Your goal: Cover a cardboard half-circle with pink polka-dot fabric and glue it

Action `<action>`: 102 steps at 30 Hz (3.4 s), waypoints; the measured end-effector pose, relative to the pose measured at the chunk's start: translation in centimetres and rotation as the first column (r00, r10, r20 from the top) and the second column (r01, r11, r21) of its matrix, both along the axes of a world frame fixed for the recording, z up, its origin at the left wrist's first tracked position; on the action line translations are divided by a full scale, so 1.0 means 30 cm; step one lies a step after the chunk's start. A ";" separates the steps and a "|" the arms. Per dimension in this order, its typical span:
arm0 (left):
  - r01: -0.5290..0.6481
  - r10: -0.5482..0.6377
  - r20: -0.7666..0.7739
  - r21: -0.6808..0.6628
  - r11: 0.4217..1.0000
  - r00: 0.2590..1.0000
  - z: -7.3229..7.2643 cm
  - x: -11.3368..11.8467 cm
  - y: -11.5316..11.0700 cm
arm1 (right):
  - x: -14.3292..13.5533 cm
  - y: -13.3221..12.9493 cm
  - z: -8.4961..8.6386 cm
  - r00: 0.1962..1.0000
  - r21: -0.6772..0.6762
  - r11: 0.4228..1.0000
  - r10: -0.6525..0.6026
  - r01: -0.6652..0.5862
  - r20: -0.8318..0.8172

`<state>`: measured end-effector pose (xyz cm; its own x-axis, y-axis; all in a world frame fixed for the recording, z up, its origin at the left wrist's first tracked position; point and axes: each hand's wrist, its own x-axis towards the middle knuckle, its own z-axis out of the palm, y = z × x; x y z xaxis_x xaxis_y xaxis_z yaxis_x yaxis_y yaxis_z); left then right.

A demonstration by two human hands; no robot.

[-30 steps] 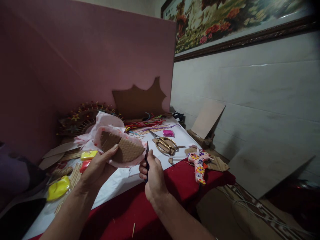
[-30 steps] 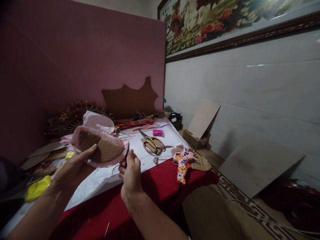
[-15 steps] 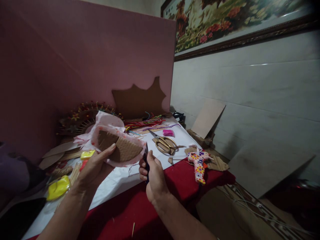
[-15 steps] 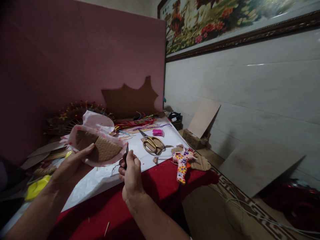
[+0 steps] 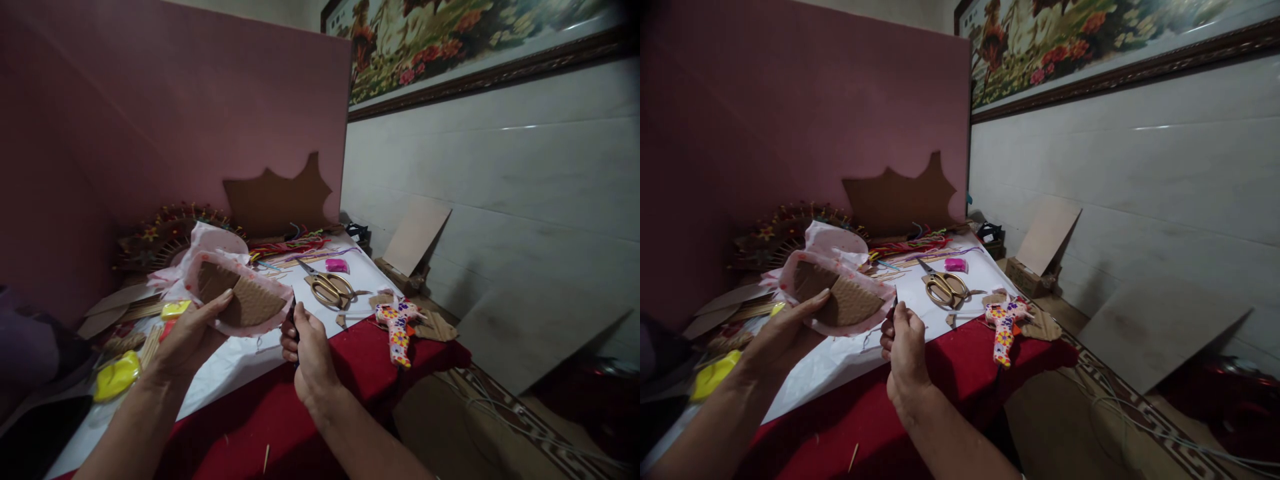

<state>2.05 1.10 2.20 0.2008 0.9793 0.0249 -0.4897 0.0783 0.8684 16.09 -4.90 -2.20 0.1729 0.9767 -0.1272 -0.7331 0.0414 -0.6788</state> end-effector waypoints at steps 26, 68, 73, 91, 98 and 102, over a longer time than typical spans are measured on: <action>0.032 -0.031 -0.036 0.012 0.999 0.999 0.001 -0.004 -0.003 | 0.023 -0.013 -0.001 0.999 -0.036 0.999 0.012 -0.014 -0.053; -0.008 0.005 -0.052 -0.049 0.999 0.999 0.025 -0.058 -0.010 | 0.229 -0.107 0.057 0.810 0.035 0.889 0.400 -0.457 0.428; -0.023 0.021 -0.043 -0.050 0.998 0.999 0.033 -0.059 -0.014 | 0.233 -0.119 0.034 0.756 0.012 0.925 0.303 -0.380 0.580; 0.055 -0.056 -0.071 -0.013 0.998 0.996 0.018 -0.058 -0.011 | 0.188 -0.090 0.063 0.754 0.013 0.948 0.244 -0.318 0.610; 0.059 -0.059 -0.065 -0.006 0.998 0.996 0.014 -0.071 -0.005 | 0.189 -0.083 0.059 0.746 0.030 0.931 0.273 -0.365 0.608; 0.063 -0.063 -0.037 0.003 0.998 0.997 0.016 -0.069 -0.004 | 0.188 -0.087 0.067 0.751 0.063 0.924 0.265 -0.377 0.604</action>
<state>-0.01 0.98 2.69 0.2626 0.9647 0.0208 -0.4520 0.1040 0.8859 21.74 -7.52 -0.20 -0.1692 0.9834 0.0653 -0.1986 0.0309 -0.9796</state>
